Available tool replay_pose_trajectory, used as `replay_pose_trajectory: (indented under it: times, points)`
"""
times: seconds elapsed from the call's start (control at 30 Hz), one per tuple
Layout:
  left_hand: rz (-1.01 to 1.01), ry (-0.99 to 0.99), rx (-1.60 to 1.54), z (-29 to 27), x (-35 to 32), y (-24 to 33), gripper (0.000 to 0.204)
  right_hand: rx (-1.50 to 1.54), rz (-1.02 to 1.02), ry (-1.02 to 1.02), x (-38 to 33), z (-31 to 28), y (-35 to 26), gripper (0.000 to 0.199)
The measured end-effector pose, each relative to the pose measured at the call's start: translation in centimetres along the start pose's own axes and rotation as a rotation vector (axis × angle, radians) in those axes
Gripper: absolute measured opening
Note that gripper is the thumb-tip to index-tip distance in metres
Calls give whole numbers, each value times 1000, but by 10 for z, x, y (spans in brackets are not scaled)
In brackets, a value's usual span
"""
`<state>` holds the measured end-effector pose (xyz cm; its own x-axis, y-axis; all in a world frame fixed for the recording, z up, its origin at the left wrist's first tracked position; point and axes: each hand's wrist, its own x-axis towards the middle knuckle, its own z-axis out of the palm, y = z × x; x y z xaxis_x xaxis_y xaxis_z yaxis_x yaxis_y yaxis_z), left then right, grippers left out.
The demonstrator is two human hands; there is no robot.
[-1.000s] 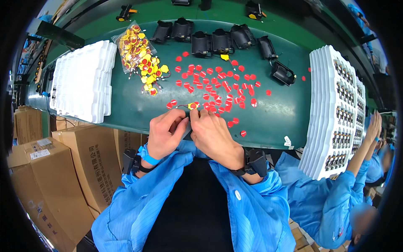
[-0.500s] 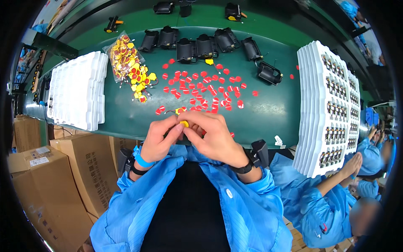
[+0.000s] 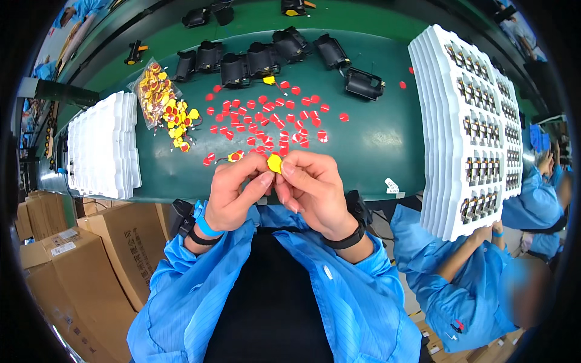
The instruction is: The person is seen assembling small electronic components on an assembly line, involving peeling and sticking small parts and placing them into larger housings.
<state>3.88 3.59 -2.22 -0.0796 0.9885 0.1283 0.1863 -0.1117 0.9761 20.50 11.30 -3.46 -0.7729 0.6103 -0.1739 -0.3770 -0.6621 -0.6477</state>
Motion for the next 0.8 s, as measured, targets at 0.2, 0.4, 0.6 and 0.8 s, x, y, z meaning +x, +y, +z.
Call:
replay_pose_trajectory:
  times: [0.2, 0.4, 0.6, 0.8]
  points:
    - [13, -7, 16, 16, 7, 4, 6, -46, -31, 66, -10, -11, -1, 21]
    - [-20, -79, 16, 27, 13, 3, 4, -7, -20, 59, -21, -24, -7, 20]
    - [-2, -74, 155, 28, 26, 7, 9, 495, -107, 3, -42, -46, -22, 18]
    - [414, -355, 1209, 53, 71, -14, 14, 110, -495, 363, -47, -75, -41, 22]
